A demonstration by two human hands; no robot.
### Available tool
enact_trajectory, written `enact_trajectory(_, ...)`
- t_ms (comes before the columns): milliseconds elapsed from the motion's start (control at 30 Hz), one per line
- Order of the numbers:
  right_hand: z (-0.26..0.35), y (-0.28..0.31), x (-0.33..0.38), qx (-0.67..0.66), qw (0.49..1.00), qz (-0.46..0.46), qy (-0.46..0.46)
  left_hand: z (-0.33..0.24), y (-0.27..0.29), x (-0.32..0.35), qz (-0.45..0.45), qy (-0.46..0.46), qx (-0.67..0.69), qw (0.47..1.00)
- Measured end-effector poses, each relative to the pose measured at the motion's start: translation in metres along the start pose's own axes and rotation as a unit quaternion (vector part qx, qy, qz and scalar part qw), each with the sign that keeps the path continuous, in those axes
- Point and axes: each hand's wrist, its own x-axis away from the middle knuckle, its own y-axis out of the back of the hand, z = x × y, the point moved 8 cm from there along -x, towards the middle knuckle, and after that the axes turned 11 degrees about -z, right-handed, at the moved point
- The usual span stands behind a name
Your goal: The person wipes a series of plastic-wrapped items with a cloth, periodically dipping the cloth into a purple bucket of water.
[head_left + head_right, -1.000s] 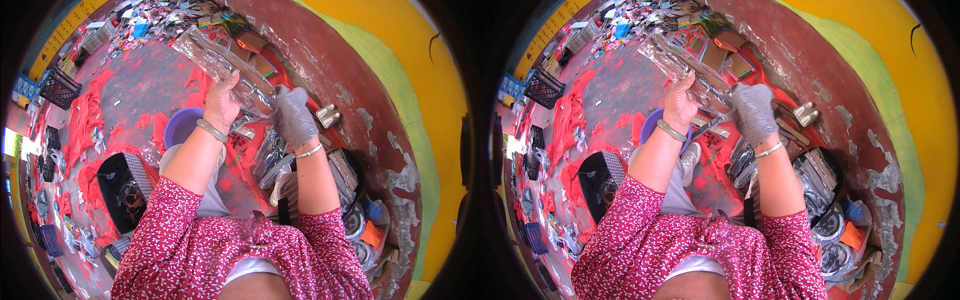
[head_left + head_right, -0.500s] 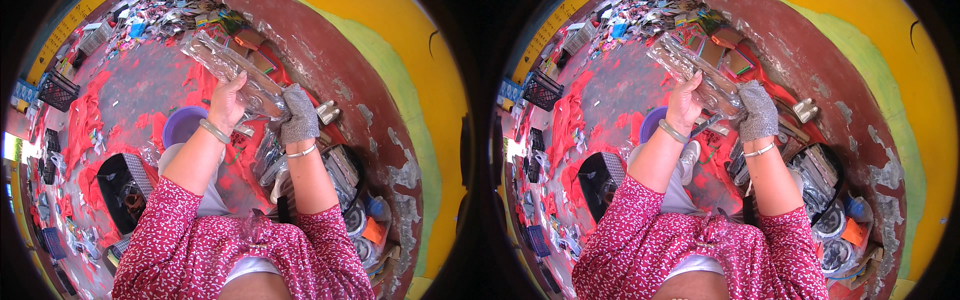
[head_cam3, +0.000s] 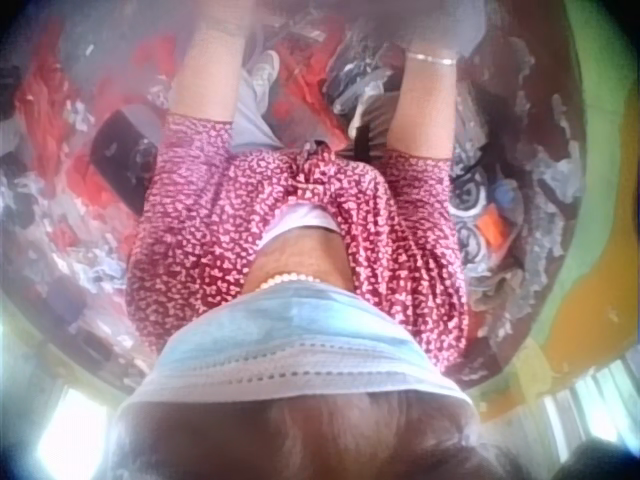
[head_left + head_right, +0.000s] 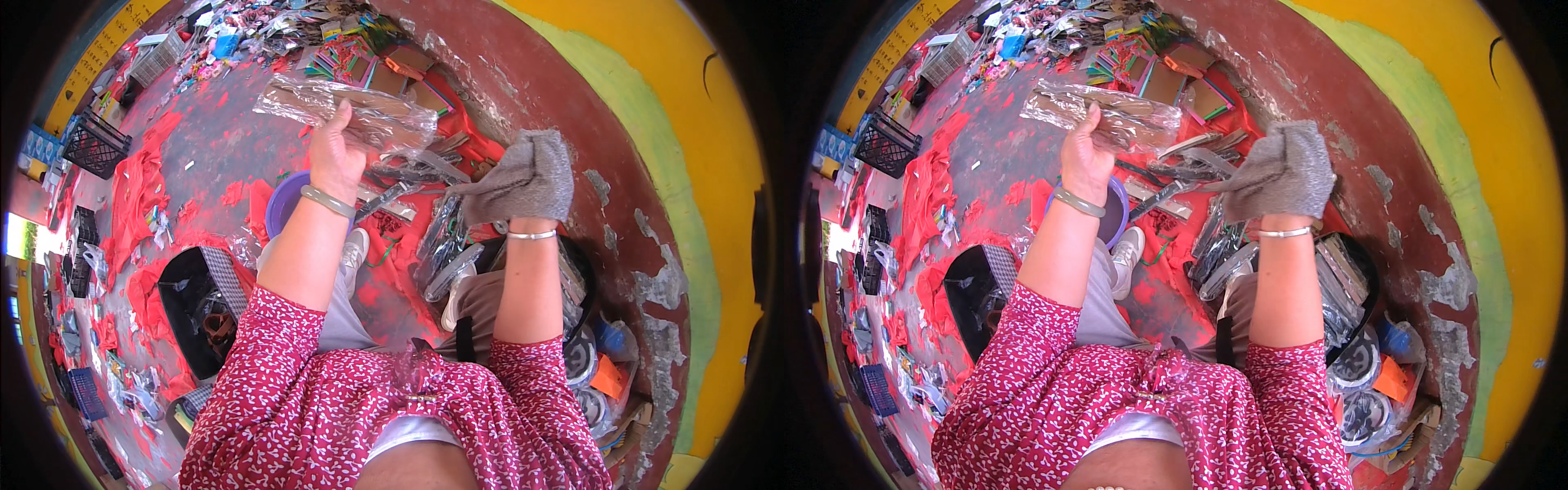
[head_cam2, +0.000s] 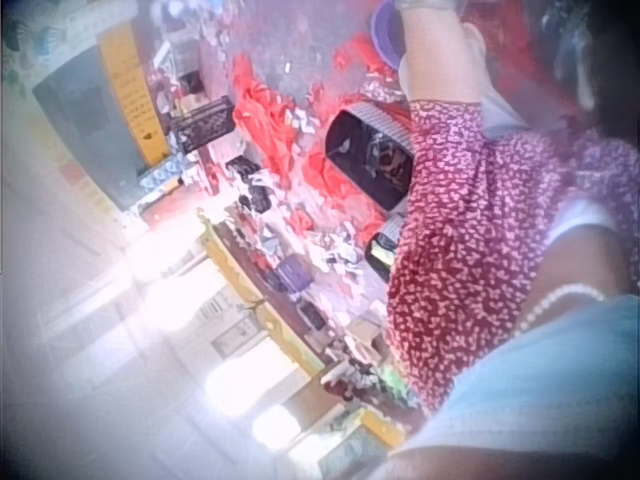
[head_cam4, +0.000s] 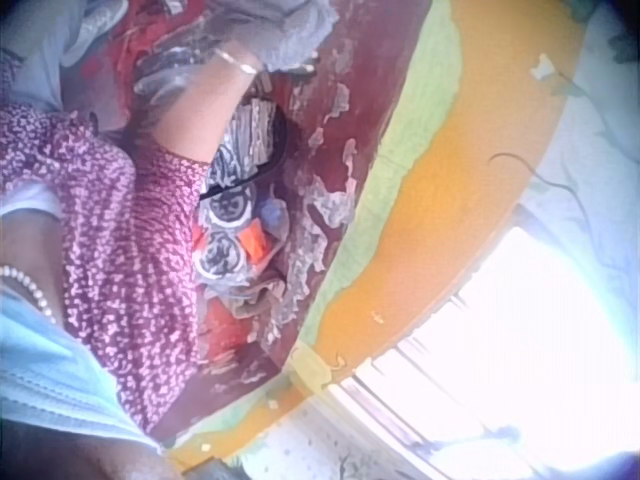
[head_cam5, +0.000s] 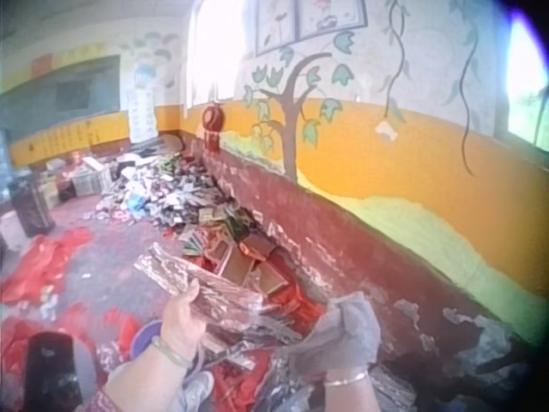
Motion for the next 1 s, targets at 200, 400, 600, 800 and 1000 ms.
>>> enact_trajectory(200, 0.017, -0.041, -0.001, 0.207, 0.956, 0.154, 0.141, -0.002, -0.017, 0.015, 0.050, -0.003, -0.002, 0.999)
enact_trajectory(400, 0.023, -0.085, 0.027, -0.254, 0.963, 0.095, -0.014, 0.021, -0.027, 0.028, 0.067, -0.026, -0.037, 0.997)
enact_trajectory(600, -0.018, -0.083, 0.037, -0.498, 0.856, -0.043, -0.136, 0.038, -0.029, 0.032, 0.096, 0.057, -0.017, 0.994)
enact_trajectory(800, -0.017, -0.061, 0.037, -0.475, 0.826, -0.060, -0.296, 0.046, -0.032, 0.035, 0.101, 0.081, -0.049, 0.990)
enact_trajectory(1000, -0.012, -0.082, 0.040, -0.697, 0.564, -0.029, -0.442, 0.051, -0.045, 0.049, 0.145, 0.079, -0.107, 0.980)
